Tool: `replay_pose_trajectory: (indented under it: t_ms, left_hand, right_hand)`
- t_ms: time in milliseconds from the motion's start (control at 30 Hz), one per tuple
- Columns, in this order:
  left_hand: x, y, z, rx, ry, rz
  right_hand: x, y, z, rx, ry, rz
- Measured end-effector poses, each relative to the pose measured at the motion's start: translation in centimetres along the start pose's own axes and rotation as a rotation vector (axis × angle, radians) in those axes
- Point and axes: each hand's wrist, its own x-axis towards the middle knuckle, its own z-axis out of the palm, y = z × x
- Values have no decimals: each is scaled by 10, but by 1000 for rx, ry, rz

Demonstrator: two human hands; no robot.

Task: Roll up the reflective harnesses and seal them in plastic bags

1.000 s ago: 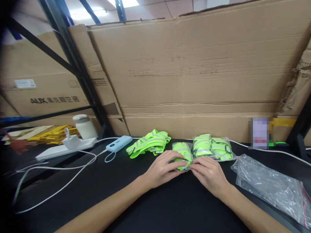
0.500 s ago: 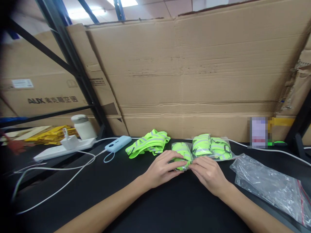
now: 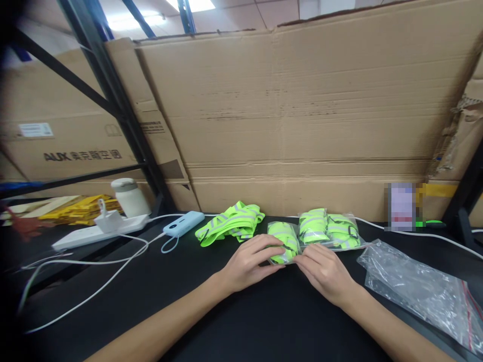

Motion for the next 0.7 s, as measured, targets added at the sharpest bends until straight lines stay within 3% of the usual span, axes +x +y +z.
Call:
replay_pose_trajectory:
  t_ms: [700]
  left_hand:
    - [-3,0,0,9,0,36]
  right_hand:
    - [2,-2,3,-15,54,-28]
